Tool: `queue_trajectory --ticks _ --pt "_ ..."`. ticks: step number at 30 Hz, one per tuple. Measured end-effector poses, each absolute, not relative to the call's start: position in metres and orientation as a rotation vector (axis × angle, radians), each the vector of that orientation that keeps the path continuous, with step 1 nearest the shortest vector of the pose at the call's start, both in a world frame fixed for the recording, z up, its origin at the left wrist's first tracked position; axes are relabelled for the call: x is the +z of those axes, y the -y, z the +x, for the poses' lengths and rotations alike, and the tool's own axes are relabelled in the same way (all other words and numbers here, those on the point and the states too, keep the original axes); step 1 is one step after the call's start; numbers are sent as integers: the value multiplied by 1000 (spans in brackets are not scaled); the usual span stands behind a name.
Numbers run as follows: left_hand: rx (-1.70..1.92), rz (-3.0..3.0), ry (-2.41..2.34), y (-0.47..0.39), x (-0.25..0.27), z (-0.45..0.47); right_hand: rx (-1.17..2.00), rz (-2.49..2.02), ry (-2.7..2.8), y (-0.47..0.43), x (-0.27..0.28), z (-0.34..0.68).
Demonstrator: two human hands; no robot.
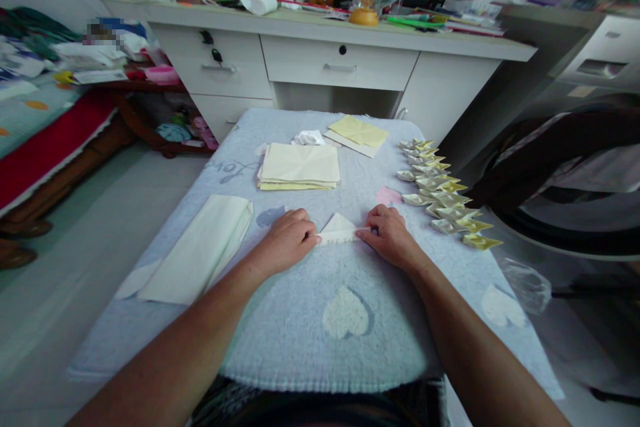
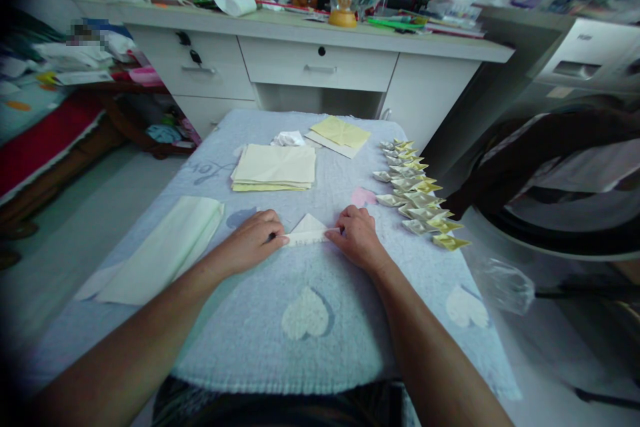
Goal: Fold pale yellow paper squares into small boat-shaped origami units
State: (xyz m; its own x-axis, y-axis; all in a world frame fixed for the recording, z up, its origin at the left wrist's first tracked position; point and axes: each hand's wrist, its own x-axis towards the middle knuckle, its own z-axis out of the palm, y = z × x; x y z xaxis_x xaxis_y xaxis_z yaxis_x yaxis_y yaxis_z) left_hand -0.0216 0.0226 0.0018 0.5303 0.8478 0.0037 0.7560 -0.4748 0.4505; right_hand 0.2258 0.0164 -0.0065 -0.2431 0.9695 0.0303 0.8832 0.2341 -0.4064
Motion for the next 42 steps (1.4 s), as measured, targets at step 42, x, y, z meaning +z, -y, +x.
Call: queue_trajectory --ticks 42 --pt "274 2639 -959 -10 -6 -7 430 -1946 2152 -19 -4 226"
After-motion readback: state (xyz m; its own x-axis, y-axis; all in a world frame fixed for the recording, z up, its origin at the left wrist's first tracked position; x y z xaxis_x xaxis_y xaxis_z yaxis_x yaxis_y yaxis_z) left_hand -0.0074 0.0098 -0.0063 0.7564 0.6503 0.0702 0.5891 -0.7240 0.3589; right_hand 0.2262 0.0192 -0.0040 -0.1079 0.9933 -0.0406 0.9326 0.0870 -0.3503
